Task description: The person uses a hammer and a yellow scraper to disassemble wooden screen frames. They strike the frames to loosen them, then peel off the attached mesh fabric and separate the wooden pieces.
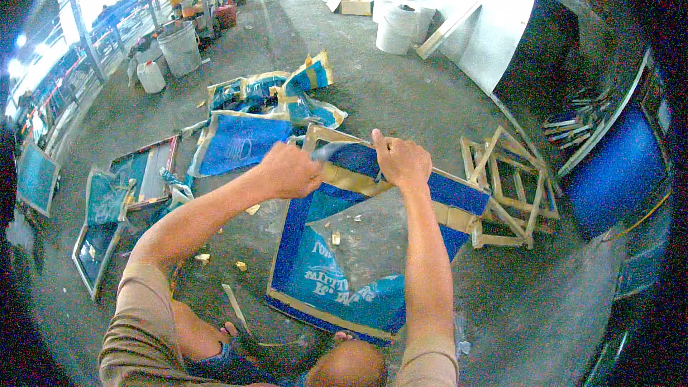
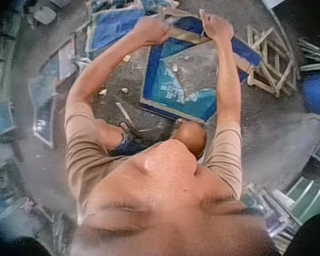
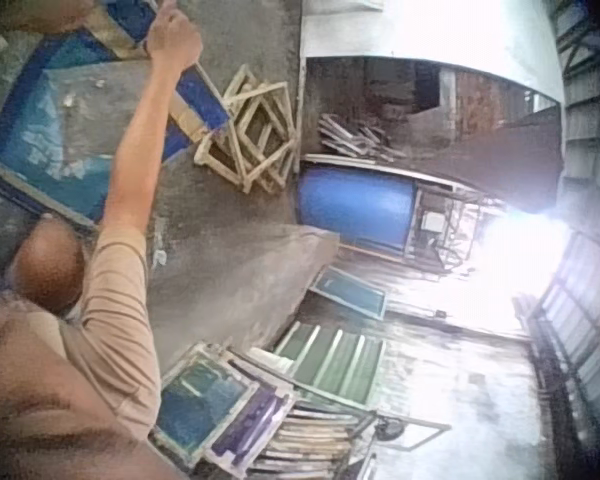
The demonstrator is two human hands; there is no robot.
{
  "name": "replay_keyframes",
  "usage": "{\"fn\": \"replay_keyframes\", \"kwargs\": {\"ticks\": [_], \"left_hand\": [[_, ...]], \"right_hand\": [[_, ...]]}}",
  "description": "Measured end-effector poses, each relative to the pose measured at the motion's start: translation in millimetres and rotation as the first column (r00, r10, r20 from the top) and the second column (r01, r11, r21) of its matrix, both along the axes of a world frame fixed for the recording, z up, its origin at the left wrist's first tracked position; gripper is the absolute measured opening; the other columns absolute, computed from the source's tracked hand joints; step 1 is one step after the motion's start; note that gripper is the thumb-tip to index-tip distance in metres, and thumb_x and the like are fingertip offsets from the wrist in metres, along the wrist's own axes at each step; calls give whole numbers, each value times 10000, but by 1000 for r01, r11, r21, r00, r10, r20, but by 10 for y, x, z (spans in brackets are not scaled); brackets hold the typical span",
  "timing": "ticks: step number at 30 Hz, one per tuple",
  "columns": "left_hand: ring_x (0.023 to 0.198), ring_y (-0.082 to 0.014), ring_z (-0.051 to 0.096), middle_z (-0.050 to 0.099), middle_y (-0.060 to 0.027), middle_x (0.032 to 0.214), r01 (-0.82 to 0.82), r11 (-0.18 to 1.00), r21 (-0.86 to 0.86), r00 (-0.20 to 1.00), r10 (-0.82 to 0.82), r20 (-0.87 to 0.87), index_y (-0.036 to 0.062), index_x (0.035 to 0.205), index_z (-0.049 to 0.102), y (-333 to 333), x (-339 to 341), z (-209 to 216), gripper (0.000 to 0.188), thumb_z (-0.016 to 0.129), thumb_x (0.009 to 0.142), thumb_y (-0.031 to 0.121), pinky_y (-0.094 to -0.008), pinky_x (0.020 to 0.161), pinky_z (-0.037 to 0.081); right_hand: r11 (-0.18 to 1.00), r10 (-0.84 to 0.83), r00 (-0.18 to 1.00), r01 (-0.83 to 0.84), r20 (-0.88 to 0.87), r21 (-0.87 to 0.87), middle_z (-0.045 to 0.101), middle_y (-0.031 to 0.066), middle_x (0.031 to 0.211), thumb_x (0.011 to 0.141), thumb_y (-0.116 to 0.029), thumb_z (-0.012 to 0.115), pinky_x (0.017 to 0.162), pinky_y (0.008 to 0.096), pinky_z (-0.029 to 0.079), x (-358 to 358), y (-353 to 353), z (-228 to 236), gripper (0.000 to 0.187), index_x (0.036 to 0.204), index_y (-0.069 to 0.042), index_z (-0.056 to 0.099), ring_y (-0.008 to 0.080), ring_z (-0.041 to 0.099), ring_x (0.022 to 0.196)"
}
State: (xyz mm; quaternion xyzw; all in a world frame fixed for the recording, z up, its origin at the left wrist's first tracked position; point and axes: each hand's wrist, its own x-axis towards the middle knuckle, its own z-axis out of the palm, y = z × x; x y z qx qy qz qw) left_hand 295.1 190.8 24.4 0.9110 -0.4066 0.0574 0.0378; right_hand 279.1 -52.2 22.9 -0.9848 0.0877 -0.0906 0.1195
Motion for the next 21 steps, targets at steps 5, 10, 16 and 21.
{"fn": "replay_keyframes", "kwargs": {"ticks": [5,10,16,21], "left_hand": [[891,-333,657,616,-182,1046,-54,972,-228,881,154,447,53,1161,586,-49,85,249,736,707,755,655,-441,703,554],[986,-287,628,605,-116,1006,-11,997,-79,879,48,474,77,1100,583,-204,467,-154,431,659,835,407,-405,763,550],[938,-293,628,629,-111,930,190,960,-208,860,-61,506,67,971,573,-244,401,-282,139,586,871,162,-398,802,533],[822,-327,654,655,-146,836,33,955,-296,917,89,389,50,899,606,-336,413,-435,369,594,945,416,-444,700,545]], "right_hand": [[1000,2,1000,-2,16,-18,734,190,997,1016,-603,242,864,516,528,-18,43,-8,687,1040,-160,767,405,696,948],[1000,12,999,-11,52,-25,732,196,990,1018,-596,246,859,521,526,-16,83,36,697,1001,-137,771,416,693,944],[1000,17,999,-17,30,-18,737,184,955,1015,-598,255,847,522,530,-25,8,-8,684,994,-154,775,407,698,920],[998,47,998,-49,32,51,734,196,938,1014,-606,244,834,526,535,-14,-5,-24,689,991,-172,779,409,699,918]]}}
